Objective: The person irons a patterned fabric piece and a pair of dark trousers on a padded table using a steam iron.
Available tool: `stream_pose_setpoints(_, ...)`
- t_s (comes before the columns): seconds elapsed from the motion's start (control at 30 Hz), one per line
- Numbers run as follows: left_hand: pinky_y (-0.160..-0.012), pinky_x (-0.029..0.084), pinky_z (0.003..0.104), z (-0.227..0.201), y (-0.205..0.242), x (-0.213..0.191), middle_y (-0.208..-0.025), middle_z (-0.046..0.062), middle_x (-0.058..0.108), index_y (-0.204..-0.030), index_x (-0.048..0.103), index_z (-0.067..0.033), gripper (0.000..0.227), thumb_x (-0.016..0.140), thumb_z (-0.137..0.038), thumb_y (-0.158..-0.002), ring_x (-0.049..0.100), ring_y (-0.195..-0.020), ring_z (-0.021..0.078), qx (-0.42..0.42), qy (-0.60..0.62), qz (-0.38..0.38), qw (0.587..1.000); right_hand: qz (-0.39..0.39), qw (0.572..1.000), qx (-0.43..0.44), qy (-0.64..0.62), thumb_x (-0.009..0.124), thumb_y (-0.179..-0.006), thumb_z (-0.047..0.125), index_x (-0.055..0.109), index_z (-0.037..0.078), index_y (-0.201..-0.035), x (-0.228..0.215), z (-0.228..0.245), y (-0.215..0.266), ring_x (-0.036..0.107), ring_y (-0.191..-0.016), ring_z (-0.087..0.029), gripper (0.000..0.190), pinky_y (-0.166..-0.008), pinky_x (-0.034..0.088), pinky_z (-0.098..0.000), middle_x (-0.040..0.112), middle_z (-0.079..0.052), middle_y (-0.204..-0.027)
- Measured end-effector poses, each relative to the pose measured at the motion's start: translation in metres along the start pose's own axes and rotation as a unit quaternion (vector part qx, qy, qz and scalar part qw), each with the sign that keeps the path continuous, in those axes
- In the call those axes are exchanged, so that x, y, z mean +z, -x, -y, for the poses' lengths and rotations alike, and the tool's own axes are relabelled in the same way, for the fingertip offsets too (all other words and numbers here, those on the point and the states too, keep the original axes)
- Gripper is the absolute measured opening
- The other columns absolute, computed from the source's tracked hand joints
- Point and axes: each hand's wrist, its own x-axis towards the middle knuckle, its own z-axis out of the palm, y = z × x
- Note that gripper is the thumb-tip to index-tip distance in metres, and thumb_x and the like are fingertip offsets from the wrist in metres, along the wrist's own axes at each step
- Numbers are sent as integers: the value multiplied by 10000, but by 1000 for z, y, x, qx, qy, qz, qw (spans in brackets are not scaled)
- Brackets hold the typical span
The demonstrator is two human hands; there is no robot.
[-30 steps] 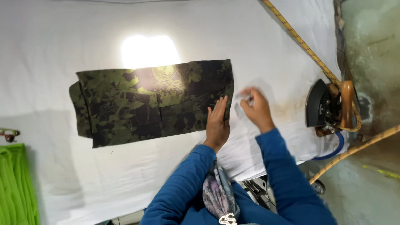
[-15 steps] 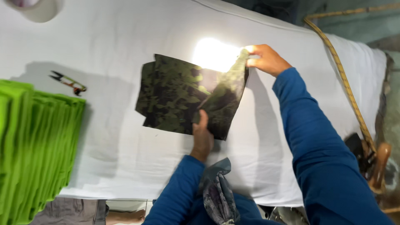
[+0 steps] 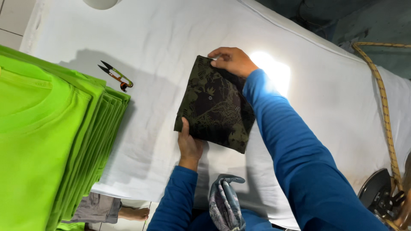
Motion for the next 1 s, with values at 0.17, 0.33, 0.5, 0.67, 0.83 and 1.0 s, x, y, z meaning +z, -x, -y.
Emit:
stream_pose_setpoints(0.17,-954,427,404,-13,6,-4,-1140,128,586,-1171,556,-106,379,601,-282,-838,552,-1069,244,9,-154,-2,988,-8,998,35,-46,678,-754,222,602,166,-1110,-32,-16,18,589,-882,-181,369,-815,468,-322,626,-72,-996)
stream_pose_setpoints(0.33,-913,423,427,-30,9,-22,-1150,146,571,-1275,446,-156,446,582,-247,-860,535,-1084,287,136,-474,19,870,-188,974,42,116,662,-816,372,637,204,-870,-67,-94,60,611,-794,-206,177,-703,474,-327,635,-7,-806)
stream_pose_setpoints(0.5,-621,506,291,-36,12,-18,-884,165,619,-1304,394,-110,480,568,-194,-865,593,-659,167,121,-506,28,854,-463,636,-93,611,652,-830,438,653,91,-876,12,-81,124,602,-714,-289,350,-618,498,-436,590,-125,-759)
stream_pose_setpoints(0.67,-609,516,310,-32,11,-16,-838,181,607,-1303,389,-77,452,535,-104,-875,603,-615,178,138,-509,38,848,-248,922,163,247,348,-914,518,563,77,-533,58,-63,133,632,-506,-257,621,-449,457,-327,585,-113,-489)
stream_pose_setpoints(0.83,-580,481,290,-44,17,-12,-790,146,607,-1307,392,-107,452,536,-112,-879,591,-604,166,121,-528,35,840,-271,904,126,306,381,-889,564,560,72,-521,60,-73,139,617,-471,-264,640,-437,443,-361,583,-113,-474)
stream_pose_setpoints(1.0,-745,447,257,-58,10,-20,-670,3,579,-1228,505,-230,458,558,-336,-786,575,-674,100,141,-669,-17,729,-201,932,221,205,348,-855,524,178,99,-1416,54,-90,132,574,-793,-395,724,-719,452,-464,627,-188,-887)
